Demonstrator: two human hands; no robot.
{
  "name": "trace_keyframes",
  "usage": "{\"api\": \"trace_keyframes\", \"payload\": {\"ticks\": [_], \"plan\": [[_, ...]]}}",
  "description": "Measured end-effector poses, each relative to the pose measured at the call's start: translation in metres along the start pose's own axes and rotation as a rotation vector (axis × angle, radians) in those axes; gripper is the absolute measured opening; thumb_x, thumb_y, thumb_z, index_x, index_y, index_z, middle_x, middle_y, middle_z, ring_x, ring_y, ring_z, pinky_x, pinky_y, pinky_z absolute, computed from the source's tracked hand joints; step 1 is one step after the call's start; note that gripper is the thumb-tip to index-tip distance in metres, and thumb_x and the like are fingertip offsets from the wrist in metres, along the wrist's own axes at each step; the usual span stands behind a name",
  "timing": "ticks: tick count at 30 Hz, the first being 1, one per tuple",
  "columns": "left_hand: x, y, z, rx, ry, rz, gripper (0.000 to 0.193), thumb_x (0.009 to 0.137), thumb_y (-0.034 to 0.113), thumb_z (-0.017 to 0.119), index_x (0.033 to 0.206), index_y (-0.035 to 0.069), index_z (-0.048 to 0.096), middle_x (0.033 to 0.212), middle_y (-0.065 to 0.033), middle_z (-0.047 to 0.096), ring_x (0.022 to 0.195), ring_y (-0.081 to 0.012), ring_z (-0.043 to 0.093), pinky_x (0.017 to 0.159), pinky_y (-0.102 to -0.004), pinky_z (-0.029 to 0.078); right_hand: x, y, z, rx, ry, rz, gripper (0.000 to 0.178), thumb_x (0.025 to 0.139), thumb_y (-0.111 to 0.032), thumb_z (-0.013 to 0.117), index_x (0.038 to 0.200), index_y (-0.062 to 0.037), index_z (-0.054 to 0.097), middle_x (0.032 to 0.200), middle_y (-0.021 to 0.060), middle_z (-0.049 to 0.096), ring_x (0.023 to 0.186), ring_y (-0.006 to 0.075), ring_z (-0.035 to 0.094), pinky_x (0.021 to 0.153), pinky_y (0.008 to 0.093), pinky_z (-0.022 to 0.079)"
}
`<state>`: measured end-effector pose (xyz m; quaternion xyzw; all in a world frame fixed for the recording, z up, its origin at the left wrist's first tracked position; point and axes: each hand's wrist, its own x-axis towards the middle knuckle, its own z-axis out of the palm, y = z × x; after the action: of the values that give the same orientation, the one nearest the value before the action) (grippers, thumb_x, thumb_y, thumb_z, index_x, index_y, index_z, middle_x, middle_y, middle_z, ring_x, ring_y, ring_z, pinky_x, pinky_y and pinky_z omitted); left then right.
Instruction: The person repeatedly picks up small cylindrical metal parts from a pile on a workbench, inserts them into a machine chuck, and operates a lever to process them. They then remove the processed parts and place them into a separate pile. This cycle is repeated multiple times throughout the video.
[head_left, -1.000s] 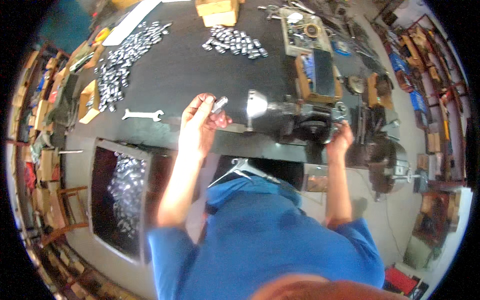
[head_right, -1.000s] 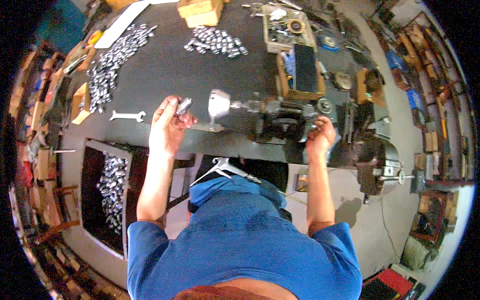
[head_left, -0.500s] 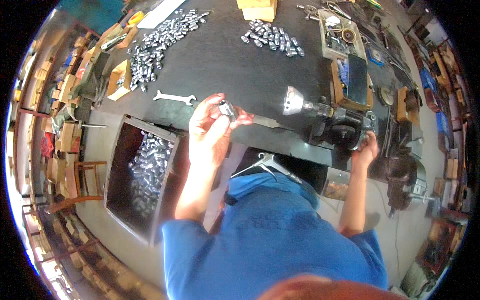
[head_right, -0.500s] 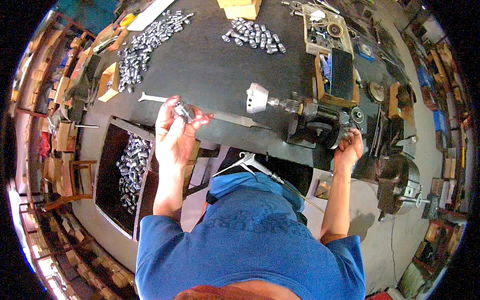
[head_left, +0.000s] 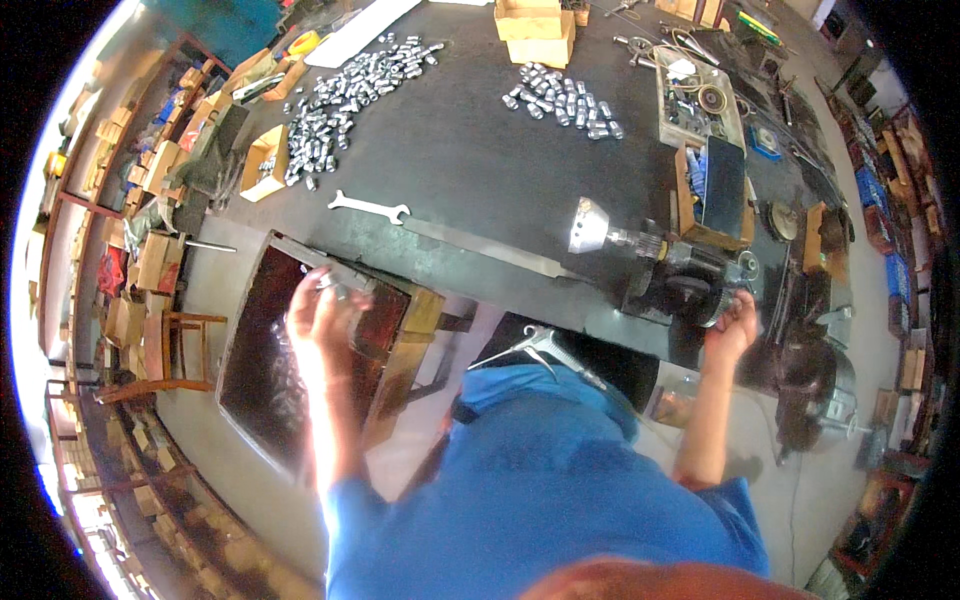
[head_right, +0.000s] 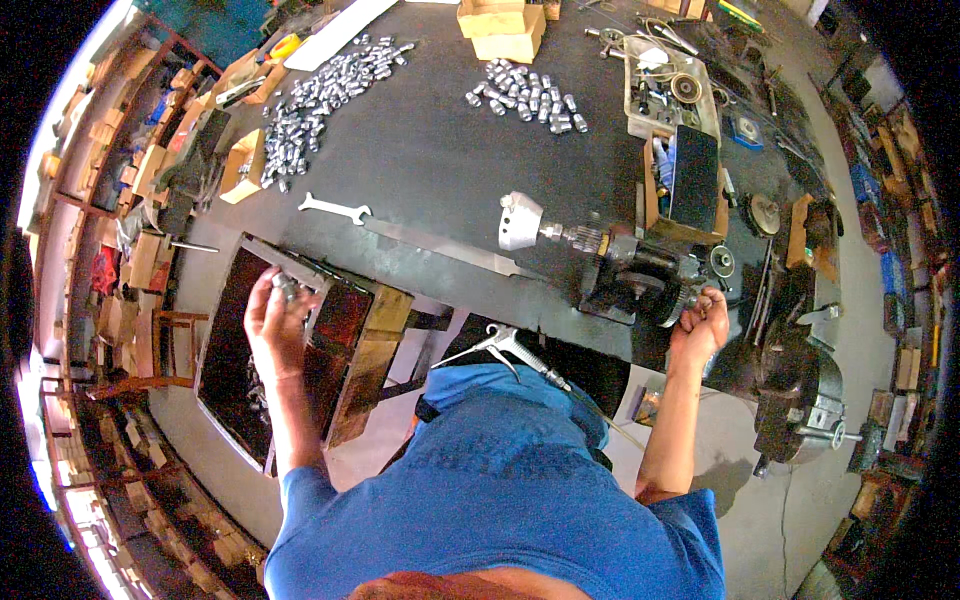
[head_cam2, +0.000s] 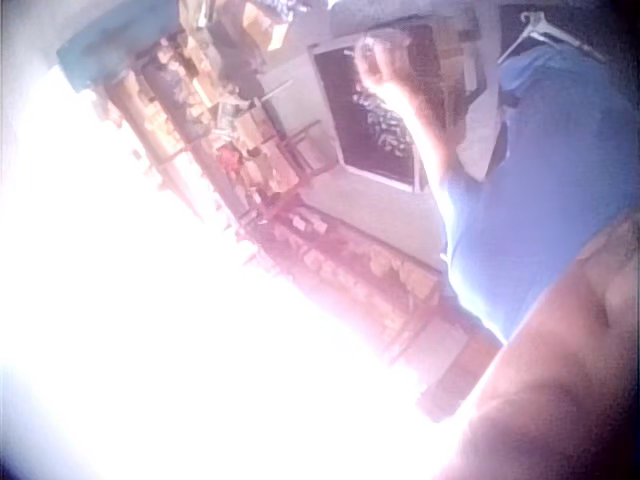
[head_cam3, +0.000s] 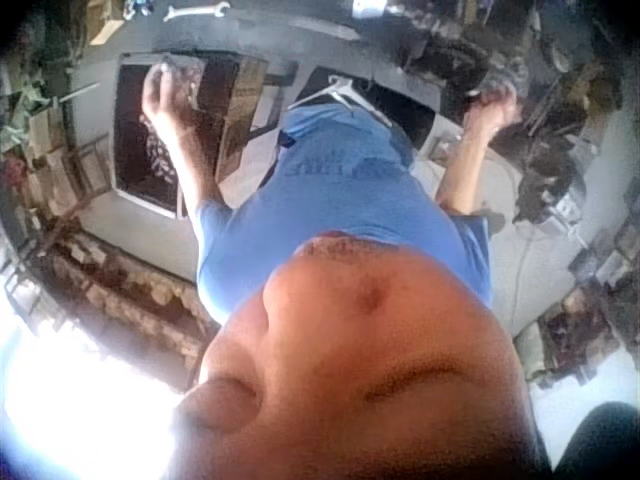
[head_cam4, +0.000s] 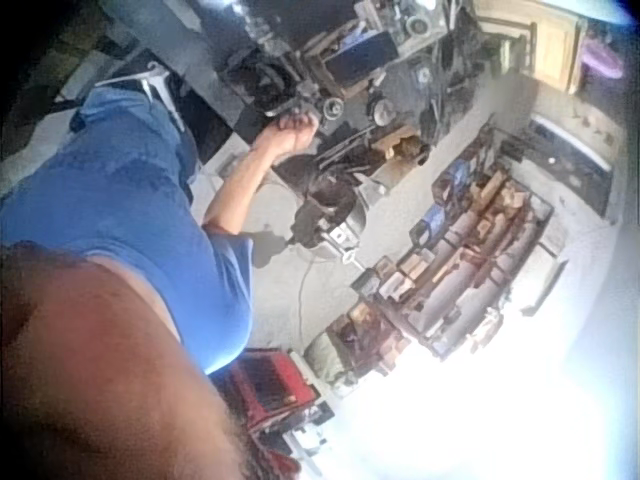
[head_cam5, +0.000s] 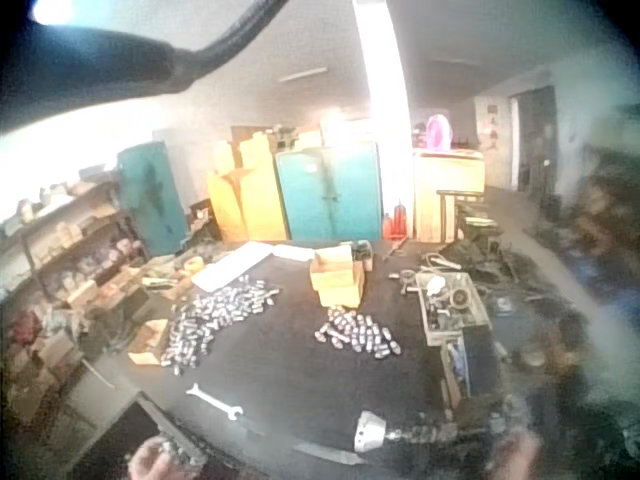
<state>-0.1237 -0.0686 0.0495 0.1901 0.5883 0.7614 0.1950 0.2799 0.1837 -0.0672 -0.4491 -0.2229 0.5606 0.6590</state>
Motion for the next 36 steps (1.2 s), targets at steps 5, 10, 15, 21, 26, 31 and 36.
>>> {"api": "trace_keyframes", "payload": {"ticks": [5,10,15,21,26,31,36], "plan": [[0.006,0.006,-0.081,0.500,0.155,0.093,0.036,0.078,0.011,0.060,0.108,-0.006,0.052,0.078,-0.0124,0.062,0.065,-0.0170,0.059,0.064,-0.0253,0.048,-0.004,0.000,-0.001,0.054,-0.074,-0.010,0.012,0.086,-0.015,0.044,0.083,-0.0061,0.052,0.063,-0.0037,0.041,0.046,0.0030,0.025,0.040,0.0195,0.018],[-0.001,0.028,-0.122,1.873,-0.011,-0.105,0.041,0.077,0.016,0.060,0.113,-0.001,0.050,0.090,-0.0169,0.063,0.078,-0.0284,0.061,0.070,-0.0363,0.048,-0.007,-0.002,0.006,0.021,-0.083,-0.012,0.014,0.086,-0.015,0.042,0.084,-0.0053,0.052,0.063,-0.0031,0.042,0.045,0.0032,0.024,0.040,0.0195,0.018],[0.013,0.055,-0.050,1.536,-0.056,0.348,0.035,0.077,0.015,0.061,0.109,0.002,0.056,0.083,-0.0165,0.064,0.070,-0.0229,0.061,0.065,-0.0307,0.048,-0.009,-0.004,0.006,0.026,-0.085,-0.013,0.014,0.086,-0.017,0.043,0.083,-0.0060,0.052,0.062,-0.0026,0.043,0.046,0.0040,0.029,0.040,0.0194,0.020],[0.081,-0.014,0.115,0.975,-0.357,0.565,0.029,0.076,0.015,0.063,0.100,-0.001,0.060,0.091,-0.0165,0.064,0.088,-0.0247,0.062,0.077,-0.0313,0.047,-0.012,-0.006,0.008,0.060,-0.103,-0.044,0.015,0.086,-0.017,0.043,0.082,-0.0050,0.051,0.062,-0.0010,0.045,0.046,0.0049,0.031,0.039,0.0200,0.021],[0.173,-0.141,0.194,1.009,-0.560,0.561,0.047,0.076,0.032,0.064,0.107,-0.002,0.055,0.104,-0.0211,0.058,0.098,-0.0335,0.056,0.085,-0.0361,0.044,-0.013,-0.006,0.008,0.058,-0.075,-0.033,0.012,0.082,-0.013,0.045,0.082,-0.0041,0.051,0.063,0.0009,0.046,0.046,0.0058,0.031,0.038,0.0194,0.023],[0.236,-0.170,0.261,1.221,-0.653,0.664,0.062,0.079,0.046,0.056,0.121,0.003,0.044,0.128,-0.0129,0.043,0.118,-0.0317,0.040,0.095,-0.0488,0.034,-0.014,-0.008,0.007,0.046,-0.075,0.003,0.014,0.077,-0.017,0.049,0.083,-0.0051,0.051,0.061,-0.0005,0.041,0.047,0.0058,0.031,0.038,0.0183,0.023],[0.274,-0.188,0.321,1.486,-0.631,0.558,0.061,0.081,0.059,0.041,0.128,0.020,0.040,0.135,-0.0114,0.034,0.120,-0.0375,0.037,0.097,-0.0549,0.029,-0.015,-0.008,0.008,-0.006,-0.027,0.028,0.017,0.078,-0.023,0.050,0.082,-0.0065,0.050,0.059,-0.0026,0.038,0.046,0.0046,0.028,0.038,0.0196,0.017]]}}
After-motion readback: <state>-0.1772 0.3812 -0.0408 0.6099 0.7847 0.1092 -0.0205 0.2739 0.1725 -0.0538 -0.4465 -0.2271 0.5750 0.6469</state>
